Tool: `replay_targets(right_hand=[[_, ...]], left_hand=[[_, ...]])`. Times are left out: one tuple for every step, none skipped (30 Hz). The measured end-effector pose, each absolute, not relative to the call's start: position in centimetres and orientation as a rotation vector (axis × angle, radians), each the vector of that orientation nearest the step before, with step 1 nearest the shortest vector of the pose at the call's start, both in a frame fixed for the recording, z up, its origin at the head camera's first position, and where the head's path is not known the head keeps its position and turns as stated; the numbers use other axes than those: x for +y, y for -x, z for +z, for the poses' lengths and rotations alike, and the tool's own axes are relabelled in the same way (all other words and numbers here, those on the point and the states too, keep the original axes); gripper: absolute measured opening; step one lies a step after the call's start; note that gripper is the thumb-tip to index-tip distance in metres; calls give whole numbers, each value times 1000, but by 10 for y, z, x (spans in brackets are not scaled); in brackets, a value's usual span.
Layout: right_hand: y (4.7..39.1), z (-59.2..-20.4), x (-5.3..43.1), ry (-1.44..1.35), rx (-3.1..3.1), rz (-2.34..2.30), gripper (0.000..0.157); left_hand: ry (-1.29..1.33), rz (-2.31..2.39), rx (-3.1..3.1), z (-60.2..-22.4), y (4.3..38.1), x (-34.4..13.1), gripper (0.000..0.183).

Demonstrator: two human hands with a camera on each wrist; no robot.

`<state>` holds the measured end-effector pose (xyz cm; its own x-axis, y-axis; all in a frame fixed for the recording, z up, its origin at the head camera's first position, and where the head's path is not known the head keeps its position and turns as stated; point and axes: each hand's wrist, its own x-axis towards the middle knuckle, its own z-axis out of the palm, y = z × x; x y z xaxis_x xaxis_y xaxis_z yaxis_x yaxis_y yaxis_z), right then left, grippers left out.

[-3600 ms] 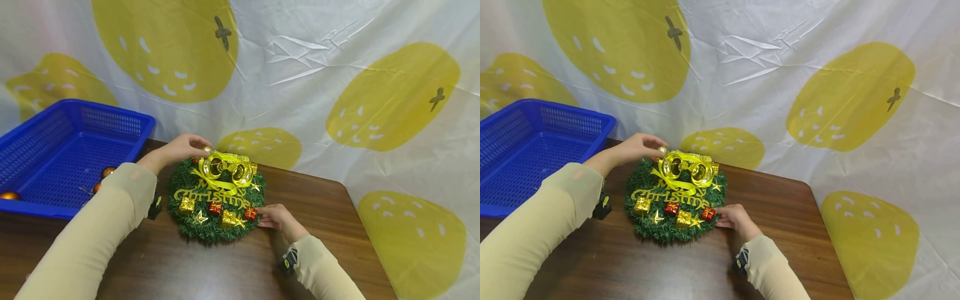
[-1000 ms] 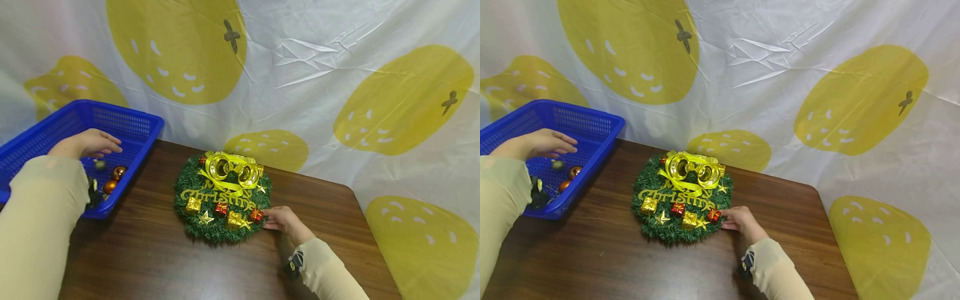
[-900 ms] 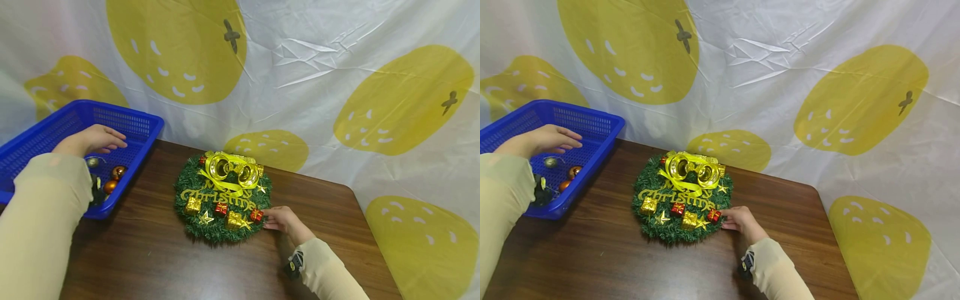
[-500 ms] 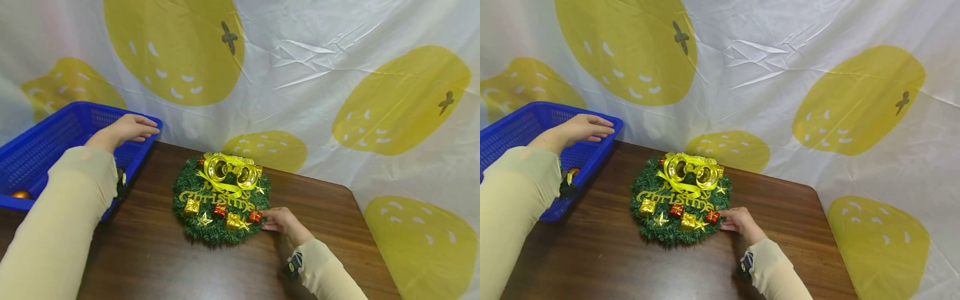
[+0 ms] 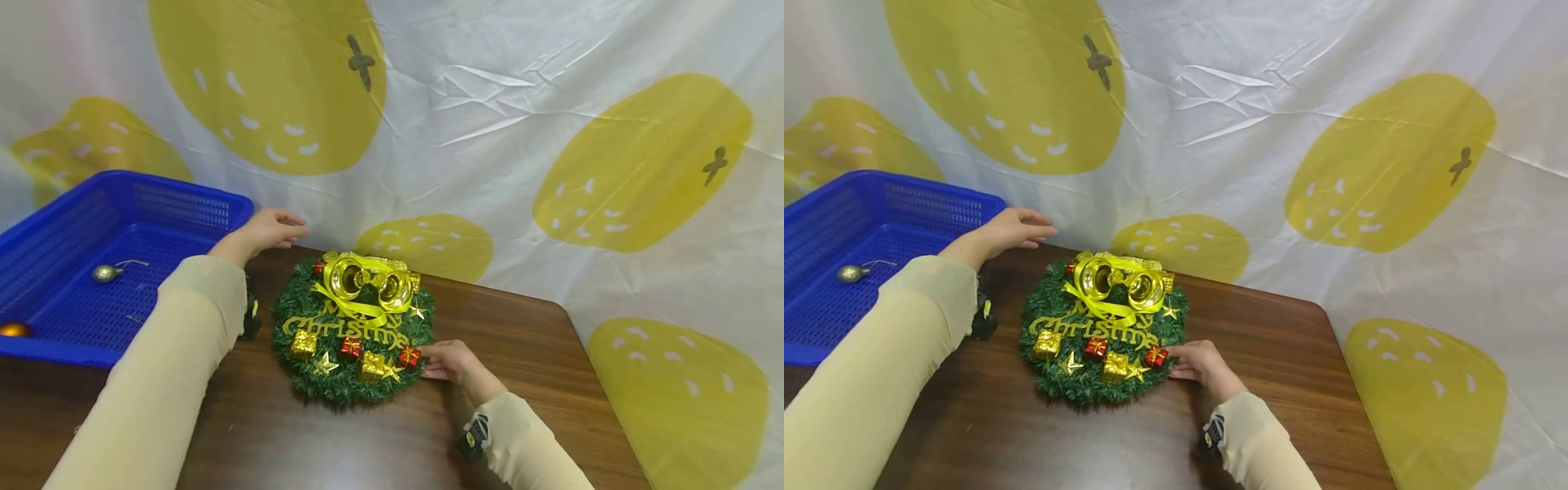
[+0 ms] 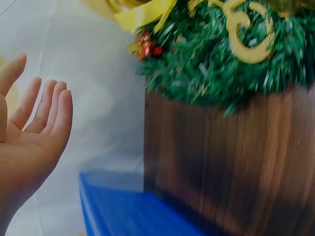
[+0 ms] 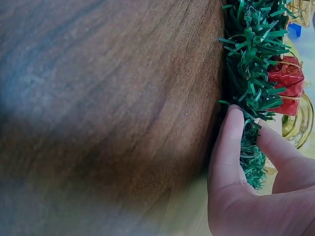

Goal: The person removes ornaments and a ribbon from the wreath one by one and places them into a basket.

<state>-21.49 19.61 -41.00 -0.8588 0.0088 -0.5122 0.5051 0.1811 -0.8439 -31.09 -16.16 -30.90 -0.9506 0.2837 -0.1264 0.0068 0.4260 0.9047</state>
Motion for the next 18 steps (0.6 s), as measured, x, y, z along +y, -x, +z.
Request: replay_targets(right_hand=[[214, -410, 196, -486, 2072, -1722, 19], [214, -411, 196, -489, 2074, -1724, 19], [214, -411, 196, -493, 2078, -1720, 20], [213, -412, 196, -497, 2083, -1716, 22], [213, -412, 196, -501, 2085, -1714, 24], [212, -412, 196, -500, 2089, -1712, 28], [212, -413, 196, -498, 2090, -1717, 31], [211, -414, 196, -496, 2091, -1715, 33], [211, -414, 195, -493, 2089, -1715, 34], [210, -414, 194, -489, 2085, -1720, 37], [209, -414, 194, -484, 2081, -1723, 41], [208, -414, 193, -479, 2079, -1722, 45], [208, -414, 192, -477, 2074, -1723, 48], [207, -413, 191, -474, 2070, -1723, 50], [207, -413, 191, -472, 2066, -1723, 54], [206, -413, 190, -470, 2065, -1722, 56], [206, -413, 190, -468, 2065, -1718, 56], [206, -412, 189, -471, 2067, -1717, 53]], left_hand=[[-251, 1540, 2413, -311, 312, -157, 53], [-254, 1538, 2409, -314, 313, -153, 53], [-257, 1540, 2406, -317, 314, -148, 52], [-258, 1537, 2404, -320, 314, -144, 52], [-258, 1540, 2398, -323, 315, -140, 51], [-261, 1537, 2395, -326, 315, -136, 51], [-255, 1539, 2387, -329, 315, -133, 50], [-253, 1532, 2389, -331, 315, -130, 50], [-249, 1529, 2384, -334, 315, -128, 49], [-243, 1523, 2382, -337, 315, -126, 49], [-241, 1518, 2383, -340, 315, -125, 49], [-233, 1512, 2386, -342, 315, -123, 49], [-225, 1508, 2386, -345, 315, -122, 49], [-219, 1499, 2393, -348, 315, -121, 48], [-211, 1491, 2402, -351, 315, -120, 48], [-196, 1483, 2412, -353, 315, -119, 48], [-181, 1475, 2422, -356, 315, -119, 47], [-168, 1465, 2431, -358, 315, -118, 47]])
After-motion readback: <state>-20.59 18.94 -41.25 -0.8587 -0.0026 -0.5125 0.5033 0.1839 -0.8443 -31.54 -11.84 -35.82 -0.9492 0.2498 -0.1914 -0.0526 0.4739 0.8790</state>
